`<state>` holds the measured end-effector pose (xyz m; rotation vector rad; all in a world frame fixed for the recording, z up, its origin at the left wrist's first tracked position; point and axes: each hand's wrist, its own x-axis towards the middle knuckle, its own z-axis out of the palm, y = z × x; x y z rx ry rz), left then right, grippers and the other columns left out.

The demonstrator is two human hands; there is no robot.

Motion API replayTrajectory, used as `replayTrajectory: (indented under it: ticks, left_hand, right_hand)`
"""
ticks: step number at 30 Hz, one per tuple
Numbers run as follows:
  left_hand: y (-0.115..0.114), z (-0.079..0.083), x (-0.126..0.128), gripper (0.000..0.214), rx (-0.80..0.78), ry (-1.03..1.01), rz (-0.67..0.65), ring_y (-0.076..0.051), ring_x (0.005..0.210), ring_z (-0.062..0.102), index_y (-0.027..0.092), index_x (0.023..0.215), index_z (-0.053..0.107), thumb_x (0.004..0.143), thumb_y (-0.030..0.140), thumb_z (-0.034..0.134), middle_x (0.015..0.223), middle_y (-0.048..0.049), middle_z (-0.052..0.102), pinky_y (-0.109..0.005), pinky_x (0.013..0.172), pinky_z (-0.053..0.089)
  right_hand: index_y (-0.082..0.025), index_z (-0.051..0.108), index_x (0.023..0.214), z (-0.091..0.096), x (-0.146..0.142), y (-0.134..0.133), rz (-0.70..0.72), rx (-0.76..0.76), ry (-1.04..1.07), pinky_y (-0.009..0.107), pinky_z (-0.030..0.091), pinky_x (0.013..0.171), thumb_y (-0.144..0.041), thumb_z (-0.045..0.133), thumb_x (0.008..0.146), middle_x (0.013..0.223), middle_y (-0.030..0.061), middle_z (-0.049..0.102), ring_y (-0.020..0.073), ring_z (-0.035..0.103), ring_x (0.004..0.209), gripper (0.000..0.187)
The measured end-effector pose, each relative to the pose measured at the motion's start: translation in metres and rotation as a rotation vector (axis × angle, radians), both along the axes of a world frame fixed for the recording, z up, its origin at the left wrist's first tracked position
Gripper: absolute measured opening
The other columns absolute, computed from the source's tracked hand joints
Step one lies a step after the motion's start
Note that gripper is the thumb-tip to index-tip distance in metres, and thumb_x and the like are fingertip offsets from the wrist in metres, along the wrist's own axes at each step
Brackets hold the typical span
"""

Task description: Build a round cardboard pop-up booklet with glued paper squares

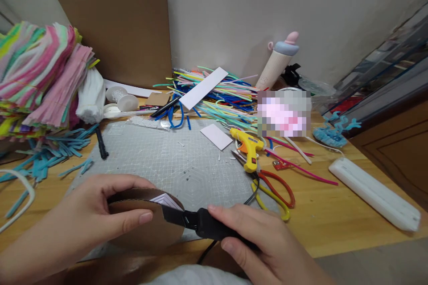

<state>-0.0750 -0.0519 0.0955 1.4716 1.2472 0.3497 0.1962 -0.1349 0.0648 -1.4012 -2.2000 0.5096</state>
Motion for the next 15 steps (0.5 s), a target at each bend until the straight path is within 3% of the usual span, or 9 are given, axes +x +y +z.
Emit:
replayTrajectory:
  ticks: [4, 7, 11, 13, 15]
  left_hand:
    - [0.006, -0.005, 0.0, 0.024, -0.105, -0.015, -0.009, -0.019, 0.077, 0.069, 0.024, 0.093, 0.07, 0.071, 0.032, 0.069, 0.085, 0.0021, 0.074, -0.023, 0.06, 0.053]
    - [0.021, -0.017, -0.003, 0.034, -0.043, 0.108, -0.064, -0.023, 0.081, 0.069, 0.024, 0.101, 0.067, 0.072, 0.04, 0.068, 0.092, -0.0006, 0.073, -0.029, 0.064, 0.054]
    - [0.04, -0.036, -0.008, 0.042, 0.345, 0.383, -0.122, -0.029, 0.1, 0.064, 0.022, 0.109, 0.066, 0.071, 0.04, 0.07, 0.111, -0.0072, 0.069, -0.041, 0.085, 0.051]
    - [0.037, -0.04, -0.008, 0.045, 0.641, 0.491, -0.132, -0.033, 0.113, 0.057, 0.021, 0.113, 0.065, 0.071, 0.037, 0.07, 0.122, -0.0105, 0.063, -0.05, 0.099, 0.043]
    - [0.026, -0.04, -0.005, 0.038, 0.803, 0.545, -0.131, -0.032, 0.114, 0.056, 0.02, 0.111, 0.066, 0.075, 0.034, 0.067, 0.123, -0.0112, 0.062, -0.053, 0.1, 0.042]
  right_hand:
    - [-0.038, 0.055, 0.132, -0.001, -0.001, 0.002, -0.019, -0.166, -0.012, 0.024, 0.057, 0.083, -0.026, 0.049, 0.093, 0.12, -0.0017, 0.07, 0.0157, 0.069, 0.103, 0.041]
    - [-0.035, 0.054, 0.134, -0.003, -0.005, 0.006, -0.066, -0.347, -0.018, 0.031, 0.056, 0.089, -0.031, 0.042, 0.097, 0.126, 0.001, 0.066, 0.0183, 0.066, 0.109, 0.039]
    - [-0.032, 0.049, 0.138, -0.009, -0.014, 0.016, -0.142, -0.463, 0.043, 0.039, 0.051, 0.098, -0.038, 0.039, 0.098, 0.128, 0.0044, 0.065, 0.0213, 0.059, 0.12, 0.042]
    - [-0.032, 0.049, 0.138, -0.01, -0.017, 0.021, -0.141, -0.468, 0.083, 0.041, 0.048, 0.102, -0.036, 0.038, 0.099, 0.13, 0.0041, 0.064, 0.0212, 0.057, 0.123, 0.041]
    - [-0.031, 0.049, 0.138, -0.008, -0.016, 0.024, -0.122, -0.465, 0.099, 0.041, 0.046, 0.104, -0.035, 0.039, 0.099, 0.134, 0.0036, 0.06, 0.0206, 0.055, 0.125, 0.041]
